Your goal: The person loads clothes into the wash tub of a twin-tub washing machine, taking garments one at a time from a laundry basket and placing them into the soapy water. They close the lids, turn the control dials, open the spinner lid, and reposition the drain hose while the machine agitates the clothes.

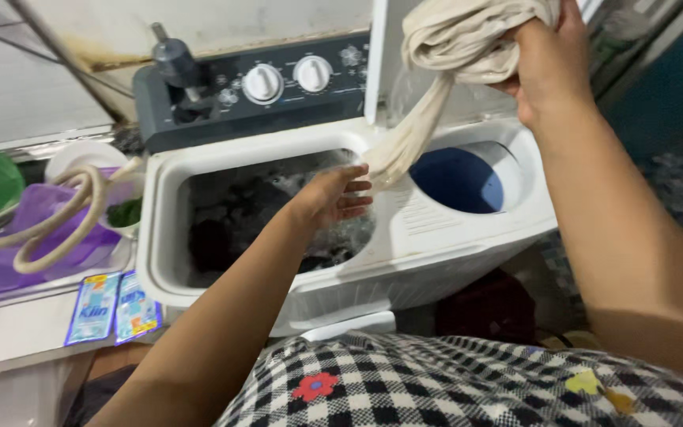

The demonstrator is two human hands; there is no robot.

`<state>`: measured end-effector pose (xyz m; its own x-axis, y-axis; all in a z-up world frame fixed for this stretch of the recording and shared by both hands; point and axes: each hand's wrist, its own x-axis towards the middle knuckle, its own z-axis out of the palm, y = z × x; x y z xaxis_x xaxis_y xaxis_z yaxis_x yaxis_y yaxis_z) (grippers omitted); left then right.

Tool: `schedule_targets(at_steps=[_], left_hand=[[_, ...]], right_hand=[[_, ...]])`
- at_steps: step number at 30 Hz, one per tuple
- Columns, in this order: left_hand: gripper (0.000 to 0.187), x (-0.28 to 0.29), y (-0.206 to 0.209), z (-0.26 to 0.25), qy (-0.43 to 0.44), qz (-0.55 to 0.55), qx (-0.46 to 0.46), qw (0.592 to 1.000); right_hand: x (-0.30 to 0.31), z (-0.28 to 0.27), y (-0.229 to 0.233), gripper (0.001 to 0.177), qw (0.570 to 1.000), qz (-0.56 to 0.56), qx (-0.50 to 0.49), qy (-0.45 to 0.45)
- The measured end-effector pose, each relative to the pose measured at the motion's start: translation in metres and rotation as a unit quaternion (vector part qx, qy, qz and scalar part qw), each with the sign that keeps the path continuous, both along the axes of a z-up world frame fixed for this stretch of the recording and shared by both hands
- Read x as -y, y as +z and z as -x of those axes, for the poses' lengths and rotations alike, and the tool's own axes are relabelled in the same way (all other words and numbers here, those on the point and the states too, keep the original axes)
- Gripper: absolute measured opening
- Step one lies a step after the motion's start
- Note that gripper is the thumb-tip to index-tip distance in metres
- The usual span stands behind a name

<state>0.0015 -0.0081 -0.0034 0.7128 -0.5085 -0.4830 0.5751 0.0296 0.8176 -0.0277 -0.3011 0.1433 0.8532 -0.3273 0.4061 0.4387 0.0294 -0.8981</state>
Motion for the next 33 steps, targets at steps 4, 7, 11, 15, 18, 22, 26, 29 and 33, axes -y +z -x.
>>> schedule_targets(at_steps=[4,7,11,15,18,22,26,29,33], left_hand=[[0.059,0.029,-0.022,-0.003,0.014,-0.036,-0.012,0.999],[0.059,0.042,-0.027,-0.009,0.046,-0.069,-0.011,0.997],[0.056,0.051,-0.029,0.0,0.044,-0.066,0.097,0.992],[0.048,0.058,-0.011,0.005,-0.052,0.027,0.175,0.983],[0.044,0.054,-0.014,0.008,-0.057,0.021,0.167,0.984],[0.044,0.016,-0.045,-0.01,0.077,-0.025,0.128,0.988],[0.038,-0.063,-0.105,-0.033,0.288,-0.16,0.155,0.931],[0.04,-0.145,-0.153,-0.041,0.392,-0.382,0.136,0.826],[0.044,-0.228,-0.218,-0.064,0.433,-0.338,-0.004,0.835]], right_hand=[[0.038,0.01,-0.024,0.042,0.995,0.072,0.028,-0.063],[0.052,0.007,-0.057,0.041,0.968,0.107,-0.108,-0.198],[0.057,0.013,-0.111,0.06,0.938,0.092,-0.275,-0.19],[0.05,0.02,-0.138,0.068,0.89,0.089,-0.438,-0.091],[0.036,0.017,-0.141,0.047,0.882,0.159,-0.438,-0.073],[-0.006,-0.001,-0.136,0.021,0.921,0.13,-0.365,-0.032],[-0.064,-0.017,-0.141,0.021,0.925,0.176,-0.325,0.091],[-0.116,-0.03,-0.153,0.021,0.901,0.21,-0.336,0.174],[-0.171,-0.031,-0.174,0.022,0.86,0.257,-0.361,0.252]])
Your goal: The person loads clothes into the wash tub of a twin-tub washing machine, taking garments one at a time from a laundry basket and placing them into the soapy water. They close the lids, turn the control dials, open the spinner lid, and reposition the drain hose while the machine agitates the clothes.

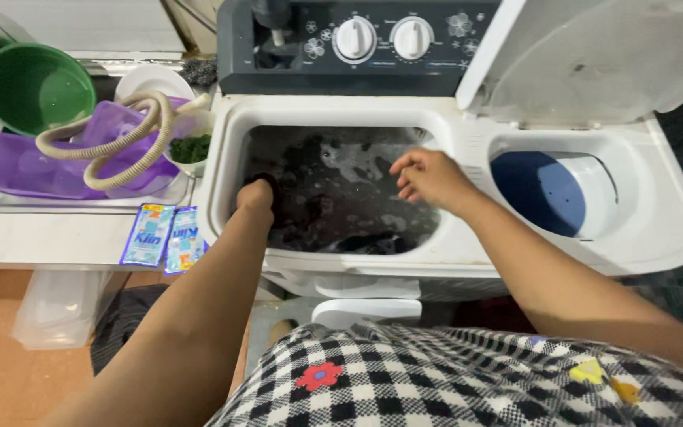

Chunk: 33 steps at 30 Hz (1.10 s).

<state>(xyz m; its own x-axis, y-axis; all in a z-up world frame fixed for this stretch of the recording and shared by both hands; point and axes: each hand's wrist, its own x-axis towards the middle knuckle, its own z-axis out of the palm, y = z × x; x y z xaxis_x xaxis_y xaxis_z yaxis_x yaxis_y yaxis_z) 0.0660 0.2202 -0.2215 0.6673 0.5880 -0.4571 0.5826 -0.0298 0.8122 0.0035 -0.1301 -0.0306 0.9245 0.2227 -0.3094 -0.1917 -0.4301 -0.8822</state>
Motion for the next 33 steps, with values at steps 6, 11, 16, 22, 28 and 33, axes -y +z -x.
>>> schedule_targets(at_steps=[6,11,16,22,28,33], left_hand=[[0.05,-0.038,-0.048,-0.006,-0.02,0.274,-0.065,0.959],[0.052,-0.033,-0.009,0.005,-0.153,0.339,-0.155,0.915],[0.019,0.023,0.076,0.007,-0.184,0.395,-0.05,0.899],[0.023,0.082,0.178,0.022,-0.323,0.294,0.017,0.899],[0.041,0.074,0.172,0.014,-0.257,0.404,0.098,0.872],[0.058,0.078,0.092,0.01,-0.364,0.084,0.065,0.925]], right_hand=[[-0.031,0.002,-0.014,0.027,0.991,0.104,-0.071,0.039],[-0.047,-0.007,-0.023,0.036,0.985,0.151,-0.076,0.017],[-0.079,-0.008,-0.033,0.09,0.982,0.17,-0.071,0.049],[-0.107,-0.002,-0.03,0.082,0.977,0.104,-0.181,0.038],[-0.083,-0.007,-0.002,0.04,0.993,0.078,-0.072,-0.047],[-0.061,-0.02,0.048,0.026,0.992,-0.009,0.093,-0.083]])
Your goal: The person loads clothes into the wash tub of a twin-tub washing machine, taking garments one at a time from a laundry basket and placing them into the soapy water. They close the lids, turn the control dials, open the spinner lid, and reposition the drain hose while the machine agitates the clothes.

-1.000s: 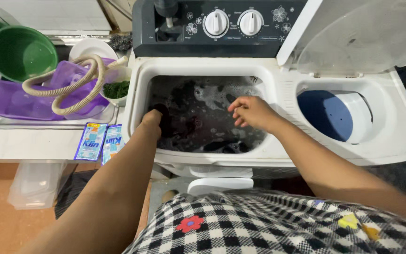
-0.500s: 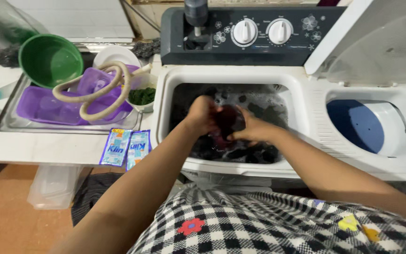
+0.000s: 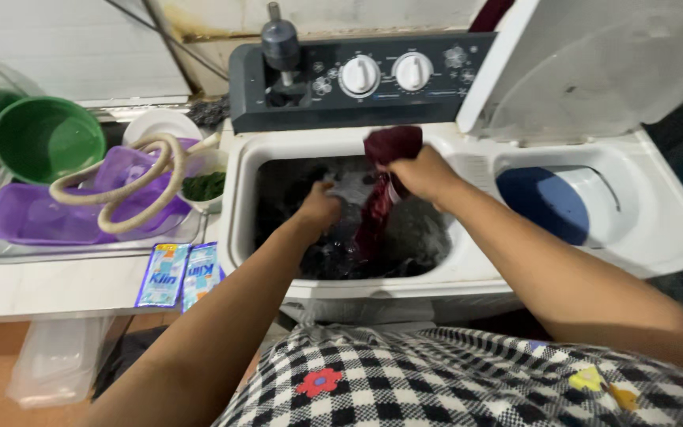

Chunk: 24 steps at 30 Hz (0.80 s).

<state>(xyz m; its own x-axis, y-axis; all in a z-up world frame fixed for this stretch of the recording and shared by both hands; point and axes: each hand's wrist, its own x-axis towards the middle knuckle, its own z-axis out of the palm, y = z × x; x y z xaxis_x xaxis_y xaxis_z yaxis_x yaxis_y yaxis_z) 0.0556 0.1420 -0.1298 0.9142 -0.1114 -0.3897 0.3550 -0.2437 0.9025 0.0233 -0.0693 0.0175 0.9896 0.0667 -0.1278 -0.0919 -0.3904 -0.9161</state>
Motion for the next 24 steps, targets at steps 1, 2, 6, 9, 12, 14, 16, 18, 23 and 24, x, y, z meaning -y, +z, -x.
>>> schedule_targets(at_steps=[1,2,6,9,12,14,16,18,23,24], left_hand=[[0.069,0.002,-0.019,0.003,-0.045,-0.027,0.006,0.999],[0.082,0.007,-0.036,0.005,-0.09,-0.055,0.013,0.994],[0.09,0.047,-0.077,0.015,-0.139,-0.087,0.096,0.982],[0.057,0.077,-0.072,0.021,-0.113,0.008,0.09,0.989],[0.05,0.091,-0.034,0.013,-0.066,0.033,0.058,0.996],[0.046,0.096,-0.002,0.006,-0.014,0.074,0.003,0.997],[0.045,0.102,0.029,-0.001,0.041,0.112,-0.055,0.991],[0.046,0.111,0.059,-0.003,0.061,0.161,-0.045,0.984],[0.045,0.165,0.129,-0.005,0.014,0.351,0.146,0.925],[0.044,0.18,0.143,-0.004,0.0,0.37,0.164,0.914]], right_hand=[[0.002,-0.001,0.012,0.023,0.999,0.002,0.044,-0.001],[0.005,-0.002,0.025,0.023,0.998,-0.017,0.063,-0.005],[0.023,-0.006,0.089,0.022,0.98,-0.076,0.182,0.028],[0.04,0.005,0.12,0.022,0.976,-0.074,0.2,0.031],[0.063,0.019,0.135,0.023,0.991,-0.021,0.129,-0.026],[0.079,0.026,0.132,0.025,0.993,0.026,0.104,-0.05],[0.098,0.032,0.126,0.03,0.989,0.073,0.122,-0.05],[0.114,0.04,0.118,0.04,0.994,0.081,0.056,-0.05],[0.143,0.068,0.094,0.07,0.993,0.03,-0.118,-0.005],[0.144,0.072,0.088,0.084,0.991,0.015,-0.131,-0.015]])
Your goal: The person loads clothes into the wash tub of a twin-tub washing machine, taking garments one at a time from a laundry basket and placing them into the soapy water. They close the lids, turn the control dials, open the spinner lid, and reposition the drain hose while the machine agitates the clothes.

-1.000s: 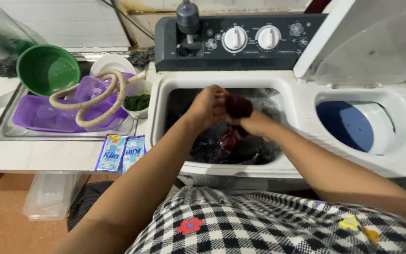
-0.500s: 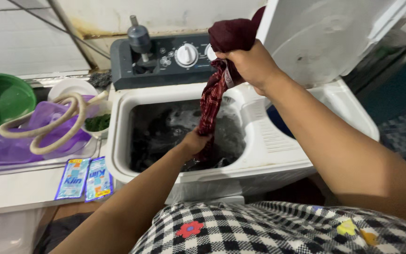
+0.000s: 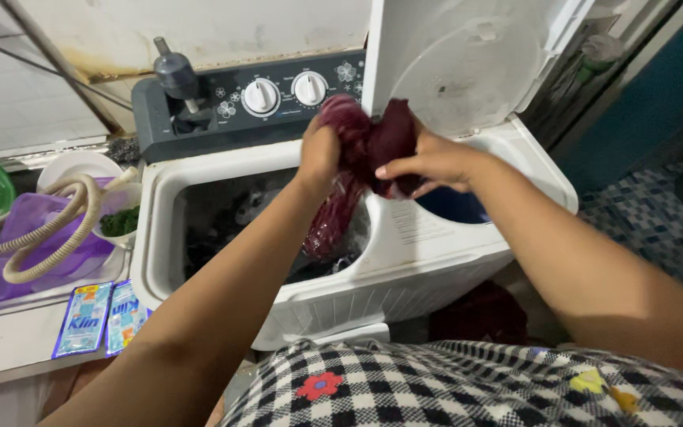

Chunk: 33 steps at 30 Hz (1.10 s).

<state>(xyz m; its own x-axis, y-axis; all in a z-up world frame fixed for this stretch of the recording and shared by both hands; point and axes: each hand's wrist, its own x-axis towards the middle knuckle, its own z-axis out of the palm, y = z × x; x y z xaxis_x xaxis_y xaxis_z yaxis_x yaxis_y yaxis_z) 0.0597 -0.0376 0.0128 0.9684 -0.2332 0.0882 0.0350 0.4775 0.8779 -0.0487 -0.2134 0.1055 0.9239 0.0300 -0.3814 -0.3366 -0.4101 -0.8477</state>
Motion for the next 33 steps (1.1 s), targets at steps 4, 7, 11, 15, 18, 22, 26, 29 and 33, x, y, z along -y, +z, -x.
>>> schedule_targets(at_steps=[4,7,11,15,18,22,26,29,33], left_hand=[[0.046,0.05,0.05,0.015,-0.029,-0.027,0.087,0.995],[0.047,0.067,0.074,0.027,-0.116,-0.055,0.054,0.99],[0.071,0.087,0.078,0.027,-0.236,-0.103,0.148,0.955],[0.085,0.07,0.006,0.029,-0.089,-0.364,0.145,0.916],[0.109,0.049,-0.062,0.034,0.008,-0.557,0.121,0.821],[0.087,0.035,-0.146,0.038,-0.089,-0.519,-0.166,0.834],[0.046,0.024,-0.214,0.024,-0.127,-0.43,-0.054,0.892],[0.033,0.016,-0.24,0.018,-0.05,-0.538,-0.009,0.841],[0.038,0.022,-0.221,0.016,0.074,-0.486,-0.048,0.87]], right_hand=[[0.014,0.011,-0.017,0.056,0.991,-0.083,0.061,-0.08],[0.042,0.013,-0.023,0.048,0.946,-0.188,0.232,-0.129],[0.076,0.009,-0.027,0.054,0.936,-0.077,0.28,-0.197],[0.101,0.02,-0.057,0.07,0.958,-0.055,0.011,-0.283],[0.115,0.034,-0.085,0.083,0.972,-0.043,-0.044,-0.228],[0.13,0.044,-0.101,0.099,0.969,-0.04,-0.054,-0.24],[0.133,0.046,-0.094,0.087,0.971,-0.035,-0.04,-0.233],[0.127,0.051,-0.092,0.068,0.974,-0.017,-0.058,-0.217],[0.133,0.048,-0.099,0.061,0.977,-0.008,-0.06,-0.205]])
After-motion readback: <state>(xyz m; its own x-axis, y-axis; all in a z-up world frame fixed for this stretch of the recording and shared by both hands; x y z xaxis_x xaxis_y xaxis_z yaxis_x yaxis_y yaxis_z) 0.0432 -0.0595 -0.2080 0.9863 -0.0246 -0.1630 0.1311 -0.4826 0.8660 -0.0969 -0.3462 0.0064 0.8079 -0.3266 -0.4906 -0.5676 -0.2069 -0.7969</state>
